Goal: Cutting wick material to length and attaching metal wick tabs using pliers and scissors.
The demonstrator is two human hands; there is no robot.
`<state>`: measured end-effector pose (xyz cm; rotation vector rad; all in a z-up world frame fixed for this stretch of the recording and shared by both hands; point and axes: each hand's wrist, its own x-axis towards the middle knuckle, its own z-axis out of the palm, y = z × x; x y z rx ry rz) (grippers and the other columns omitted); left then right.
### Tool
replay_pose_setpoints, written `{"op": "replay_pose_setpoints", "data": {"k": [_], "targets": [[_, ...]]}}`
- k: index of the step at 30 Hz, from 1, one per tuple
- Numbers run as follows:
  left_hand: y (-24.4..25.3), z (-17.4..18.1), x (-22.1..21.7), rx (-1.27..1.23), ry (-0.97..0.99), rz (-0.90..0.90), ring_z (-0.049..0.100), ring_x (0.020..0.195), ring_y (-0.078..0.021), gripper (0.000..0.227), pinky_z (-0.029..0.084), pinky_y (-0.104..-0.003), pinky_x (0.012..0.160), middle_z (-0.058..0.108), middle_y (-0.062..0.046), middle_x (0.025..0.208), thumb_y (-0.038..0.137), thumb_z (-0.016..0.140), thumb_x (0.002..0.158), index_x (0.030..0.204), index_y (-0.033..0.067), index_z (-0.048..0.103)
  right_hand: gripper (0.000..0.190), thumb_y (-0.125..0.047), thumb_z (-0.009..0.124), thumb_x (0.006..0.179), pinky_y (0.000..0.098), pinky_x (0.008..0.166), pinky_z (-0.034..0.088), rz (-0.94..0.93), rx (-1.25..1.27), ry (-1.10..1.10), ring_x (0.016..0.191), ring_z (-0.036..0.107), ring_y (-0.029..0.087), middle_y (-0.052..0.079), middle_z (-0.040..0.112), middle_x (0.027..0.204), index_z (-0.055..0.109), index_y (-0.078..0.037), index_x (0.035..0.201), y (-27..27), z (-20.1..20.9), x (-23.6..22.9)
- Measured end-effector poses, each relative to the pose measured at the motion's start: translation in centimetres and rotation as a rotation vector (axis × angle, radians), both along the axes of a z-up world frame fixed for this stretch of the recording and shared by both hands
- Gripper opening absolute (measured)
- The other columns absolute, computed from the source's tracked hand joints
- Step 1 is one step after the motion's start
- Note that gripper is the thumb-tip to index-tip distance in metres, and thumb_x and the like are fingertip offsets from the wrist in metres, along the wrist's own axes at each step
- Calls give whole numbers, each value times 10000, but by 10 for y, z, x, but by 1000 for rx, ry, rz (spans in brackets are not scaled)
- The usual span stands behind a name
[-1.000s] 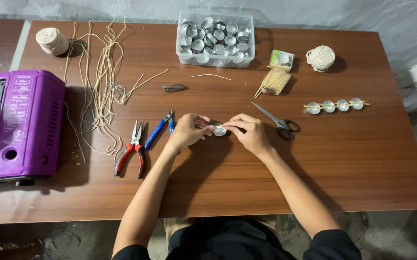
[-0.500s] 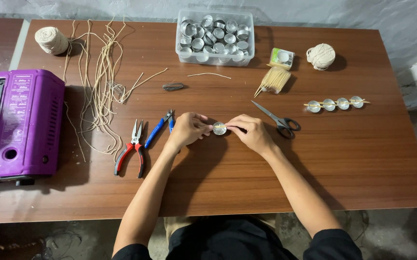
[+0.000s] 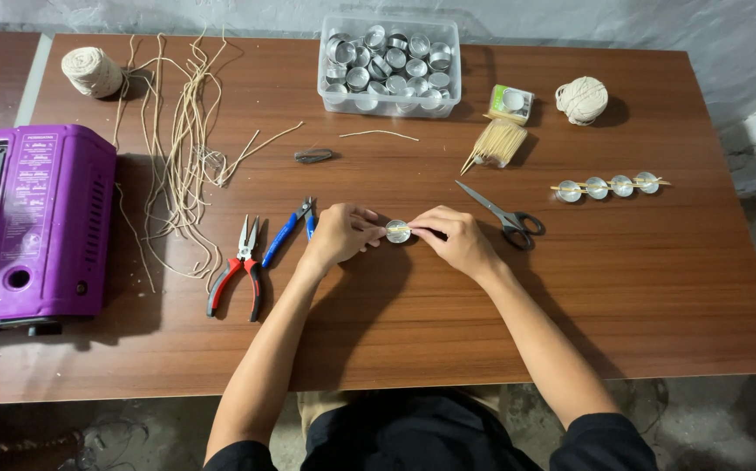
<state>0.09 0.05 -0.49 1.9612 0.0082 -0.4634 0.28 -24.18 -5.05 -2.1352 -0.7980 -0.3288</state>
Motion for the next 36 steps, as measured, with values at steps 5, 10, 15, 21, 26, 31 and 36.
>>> {"op": "replay_pose_setpoints", "data": {"k": [5, 10, 15, 21, 26, 31, 36], "targets": [[-1, -5, 4, 36, 21, -6, 778, 744, -186, 376, 617, -245, 705, 800, -139, 969, 109, 760, 855, 1198, -28, 688, 124, -83, 767, 907, 354, 814, 610, -1, -28, 29, 956, 735, 230, 46, 774, 997, 788, -101, 1028, -1, 0, 1], [0, -5, 5, 44, 24, -14, 781, 749, -189, 373, 615, -253, 714, 800, -136, 975, 116, 757, 859, 1201, -16, 688, 199, -115, 793, 887, 386, 819, 611, 23, -45, 50, 980, 730, 272, 90, 760, 1039, 760, -66, 1077, -2, 13, -3], [1, -2, 5, 93, 40, -36, 769, 717, -160, 381, 588, -243, 754, 811, -79, 899, 187, 746, 873, 1219, 37, 695, 228, -104, 792, 877, 388, 843, 612, 29, -57, 76, 998, 729, 271, 82, 746, 1057, 747, -73, 1099, -2, 16, -2], [1, -12, 8, 91, 29, -49, 766, 714, -151, 356, 576, -239, 762, 812, -74, 890, 183, 730, 888, 1210, 33, 704, 174, -76, 773, 886, 399, 848, 609, 51, -70, 63, 987, 733, 274, 74, 751, 1034, 759, -76, 1059, -6, 3, 2], [2, -11, 9, 99, 39, -69, 766, 725, -157, 375, 571, -247, 785, 812, -77, 891, 205, 738, 878, 1213, 39, 708, 173, -84, 773, 884, 392, 856, 604, 47, -69, 65, 996, 731, 270, 70, 751, 1036, 760, -87, 1057, -5, 7, 1], [1, -11, 9, 109, 30, -82, 770, 739, -158, 372, 562, -244, 794, 813, -67, 888, 199, 732, 885, 1226, 50, 706, 187, -88, 783, 872, 390, 853, 603, 42, -69, 68, 999, 731, 270, 73, 749, 1036, 754, -82, 1057, -5, 10, 0], [1, -18, 12, 109, 39, -81, 775, 752, -153, 370, 562, -241, 800, 814, -58, 904, 169, 736, 866, 1221, 69, 710, 159, -78, 774, 885, 378, 852, 604, 37, -74, 70, 990, 733, 262, 71, 752, 1024, 763, -79, 1043, -6, 3, 2]]}}
